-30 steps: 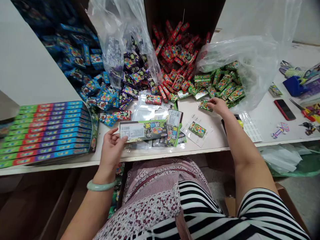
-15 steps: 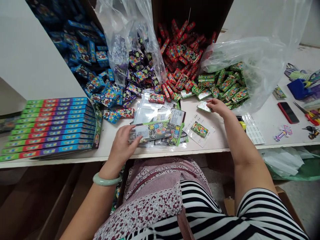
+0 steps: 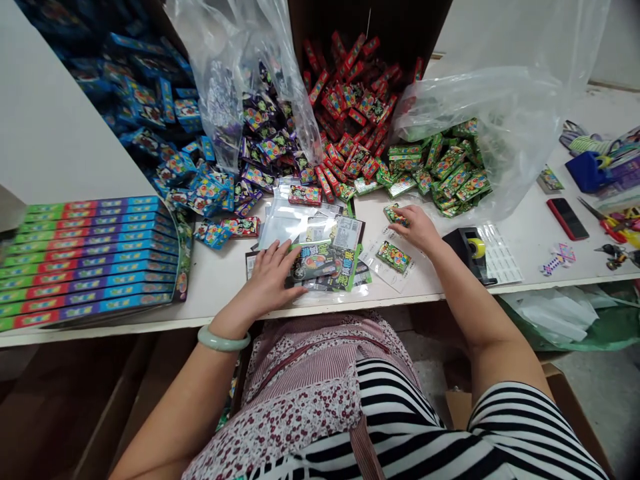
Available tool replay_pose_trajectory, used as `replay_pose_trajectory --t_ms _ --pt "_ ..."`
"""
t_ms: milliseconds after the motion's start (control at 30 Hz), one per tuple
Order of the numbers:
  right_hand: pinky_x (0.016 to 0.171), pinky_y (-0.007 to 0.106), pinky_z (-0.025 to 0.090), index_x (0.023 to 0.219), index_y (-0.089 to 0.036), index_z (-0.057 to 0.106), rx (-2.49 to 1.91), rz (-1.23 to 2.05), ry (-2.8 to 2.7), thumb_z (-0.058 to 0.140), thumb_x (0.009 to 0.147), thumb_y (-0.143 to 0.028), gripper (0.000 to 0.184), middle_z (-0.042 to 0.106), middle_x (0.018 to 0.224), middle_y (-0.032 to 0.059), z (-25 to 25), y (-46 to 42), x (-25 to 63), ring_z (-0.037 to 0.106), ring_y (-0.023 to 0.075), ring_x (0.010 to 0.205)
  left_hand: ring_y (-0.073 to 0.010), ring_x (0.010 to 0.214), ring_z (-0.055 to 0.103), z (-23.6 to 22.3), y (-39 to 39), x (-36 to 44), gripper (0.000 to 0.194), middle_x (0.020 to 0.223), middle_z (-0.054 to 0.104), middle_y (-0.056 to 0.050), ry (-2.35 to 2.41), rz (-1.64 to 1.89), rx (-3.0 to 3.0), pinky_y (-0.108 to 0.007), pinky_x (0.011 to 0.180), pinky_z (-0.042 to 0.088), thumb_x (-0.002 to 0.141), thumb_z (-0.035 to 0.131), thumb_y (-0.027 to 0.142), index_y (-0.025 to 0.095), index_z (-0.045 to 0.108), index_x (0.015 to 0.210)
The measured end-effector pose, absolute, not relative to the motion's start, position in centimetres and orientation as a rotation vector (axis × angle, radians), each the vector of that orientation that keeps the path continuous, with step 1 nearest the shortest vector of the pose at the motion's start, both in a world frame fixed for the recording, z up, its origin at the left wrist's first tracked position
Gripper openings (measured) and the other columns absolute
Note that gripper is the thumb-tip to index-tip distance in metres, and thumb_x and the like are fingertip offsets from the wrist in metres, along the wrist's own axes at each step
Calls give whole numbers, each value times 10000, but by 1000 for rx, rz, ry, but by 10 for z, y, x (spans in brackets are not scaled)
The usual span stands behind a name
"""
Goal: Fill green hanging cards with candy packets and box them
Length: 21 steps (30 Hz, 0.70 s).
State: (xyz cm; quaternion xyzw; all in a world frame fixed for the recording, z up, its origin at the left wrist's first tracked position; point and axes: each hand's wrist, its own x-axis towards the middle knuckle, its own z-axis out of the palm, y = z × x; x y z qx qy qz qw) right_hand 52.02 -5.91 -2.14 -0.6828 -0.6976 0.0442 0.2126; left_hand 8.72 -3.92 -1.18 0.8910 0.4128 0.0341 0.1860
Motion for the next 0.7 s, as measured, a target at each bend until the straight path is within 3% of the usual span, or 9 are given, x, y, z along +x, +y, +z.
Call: replay_pose_trajectory --t_ms 100,200,367,467,567,700 --pt "954 479 517 1223 -213 688 -1913 135 -1756 525 927 -368 372 720 1102 128 -21 -57 537 646 291 1032 -418 1539 182 -13 -39 88 851 1655 276 -144 1170 87 2508 -627 1235 160 823 685 479 230 332 1557" --pt "1042 529 472 1270 -206 671 -1975 231 -1847 558 881 -310 418 693 1256 137 -16 -51 561 620 316 1173 -423 1534 194 -13 -38 88 834 1645 291 -151 1189 90 2504 -624 1229 175 823 683 468 226 352 1549" --pt "1222 555 262 1553 -250 393 -1961 561 -2351 801 686 -347 963 375 1632 98 -8 -30 566 280 380 1514 -401 1493 292 -9 -33 88 774 1554 416 -159 1168 137 2533 -616 1222 191 818 672 428 234 394 1514" --pt "1229 571 237 1588 -310 297 -2017 651 -2456 851 631 -347 1106 287 1676 68 -4 -16 557 167 395 1550 -386 1425 389 -5 -32 85 767 1485 457 -179 1177 225 2564 -608 1220 211 812 683 433 213 408 1494" --pt "1227 539 261 1561 -281 351 -1994 655 -2485 869 616 -330 1079 322 1656 93 -2 -9 550 218 378 1540 -376 1383 433 -2 -33 80 779 1448 473 -169 1184 316 2573 -601 1221 228 811 700 448 227 397 1493" --pt "1143 514 395 1430 -178 519 -2094 492 -2279 820 707 -453 830 515 1498 182 -2 -14 540 466 373 1392 -373 1350 456 -1 -33 75 774 1417 490 -139 1168 384 2558 -591 1208 276 796 730 446 273 413 1482"
